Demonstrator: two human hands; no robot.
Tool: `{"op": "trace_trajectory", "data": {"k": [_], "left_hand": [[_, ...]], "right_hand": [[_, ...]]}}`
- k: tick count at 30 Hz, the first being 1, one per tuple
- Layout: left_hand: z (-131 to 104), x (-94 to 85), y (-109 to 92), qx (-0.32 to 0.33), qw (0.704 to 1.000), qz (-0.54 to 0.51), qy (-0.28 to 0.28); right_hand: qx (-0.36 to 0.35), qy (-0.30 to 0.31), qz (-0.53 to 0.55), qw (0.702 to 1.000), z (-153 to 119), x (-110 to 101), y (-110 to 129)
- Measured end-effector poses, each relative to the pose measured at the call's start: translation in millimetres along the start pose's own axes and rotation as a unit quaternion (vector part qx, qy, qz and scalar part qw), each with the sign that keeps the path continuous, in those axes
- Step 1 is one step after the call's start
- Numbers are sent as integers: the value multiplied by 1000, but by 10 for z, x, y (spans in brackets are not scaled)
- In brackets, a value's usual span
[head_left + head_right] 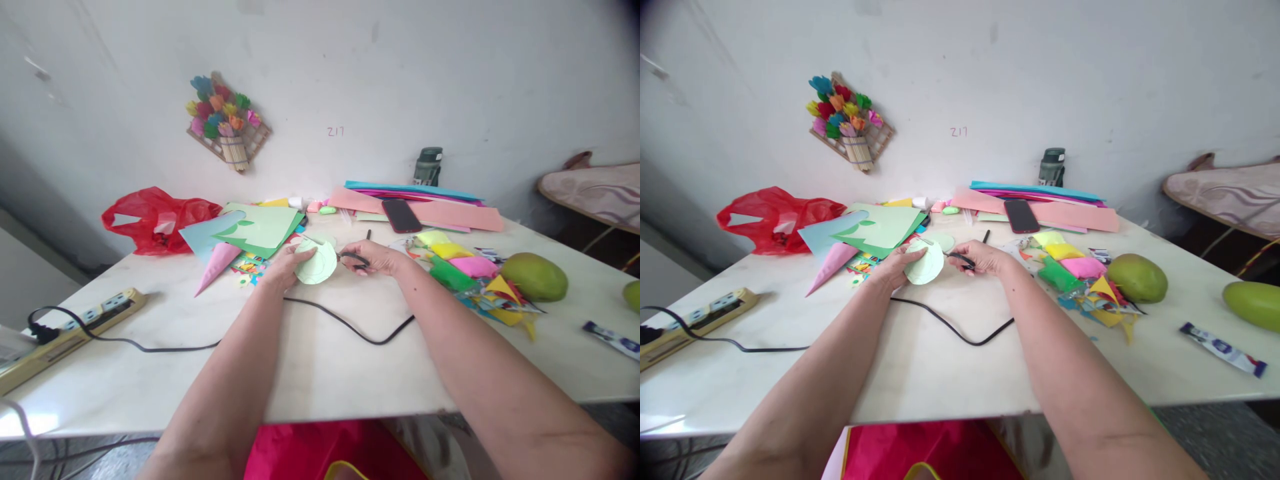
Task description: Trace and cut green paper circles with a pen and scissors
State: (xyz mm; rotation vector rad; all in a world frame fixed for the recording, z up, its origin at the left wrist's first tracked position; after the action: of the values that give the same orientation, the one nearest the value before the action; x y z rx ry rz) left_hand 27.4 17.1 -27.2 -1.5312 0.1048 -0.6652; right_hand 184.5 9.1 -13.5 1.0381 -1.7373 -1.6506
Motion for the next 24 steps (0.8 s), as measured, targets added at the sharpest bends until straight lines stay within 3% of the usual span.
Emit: {"op": "trace_trajectory", "data": {"k": [10, 24], "left_hand": [[-3, 0, -2, -4, 1000, -8, -19], [24, 10, 21, 10, 1000, -6, 10]], "right_hand": [[4, 2, -16, 1000, -4, 14, 17], [-7, 4, -55, 998, 39, -5, -33]]}}
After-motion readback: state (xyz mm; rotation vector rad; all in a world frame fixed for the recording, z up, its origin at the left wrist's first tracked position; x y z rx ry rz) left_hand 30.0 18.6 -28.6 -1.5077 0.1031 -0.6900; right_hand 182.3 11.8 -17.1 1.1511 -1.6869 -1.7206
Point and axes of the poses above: each hand's wrist, its own z-axis towards the middle knuckle, its own x-axis out of the palm, y = z × x, the point moved 6 cm from there along z, towards the middle knuckle, and after that the axes turned 15 degrees about y, right-handed, at the moved point
